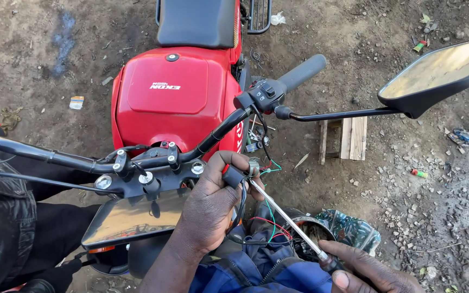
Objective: Adjusting and repairing components on a motorcycle handlebar using a screwdriver and handling wires.
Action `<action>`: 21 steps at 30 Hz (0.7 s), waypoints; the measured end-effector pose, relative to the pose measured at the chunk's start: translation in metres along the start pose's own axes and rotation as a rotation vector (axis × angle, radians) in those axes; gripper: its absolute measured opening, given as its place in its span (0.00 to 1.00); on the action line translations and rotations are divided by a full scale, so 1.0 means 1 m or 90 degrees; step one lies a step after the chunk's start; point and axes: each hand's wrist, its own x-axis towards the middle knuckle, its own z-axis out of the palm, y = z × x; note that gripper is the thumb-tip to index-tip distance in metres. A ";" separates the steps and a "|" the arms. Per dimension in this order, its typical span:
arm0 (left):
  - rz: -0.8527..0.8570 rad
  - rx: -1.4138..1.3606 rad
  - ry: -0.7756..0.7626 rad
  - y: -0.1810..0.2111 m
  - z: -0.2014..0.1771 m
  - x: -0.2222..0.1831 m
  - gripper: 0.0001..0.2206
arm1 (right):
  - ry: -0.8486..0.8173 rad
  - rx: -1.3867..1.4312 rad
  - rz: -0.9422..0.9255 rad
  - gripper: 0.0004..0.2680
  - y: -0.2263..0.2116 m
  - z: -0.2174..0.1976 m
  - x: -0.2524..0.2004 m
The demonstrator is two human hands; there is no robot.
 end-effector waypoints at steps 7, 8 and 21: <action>-0.013 0.037 0.009 -0.001 -0.001 0.000 0.13 | -0.173 0.037 -0.045 0.19 -0.007 0.001 -0.004; -0.013 0.036 0.010 -0.002 -0.001 -0.001 0.13 | -0.207 0.039 -0.053 0.19 -0.008 0.001 -0.006; 0.009 0.103 -0.038 -0.003 0.000 -0.008 0.17 | -0.402 0.043 -0.081 0.22 0.049 -0.024 0.060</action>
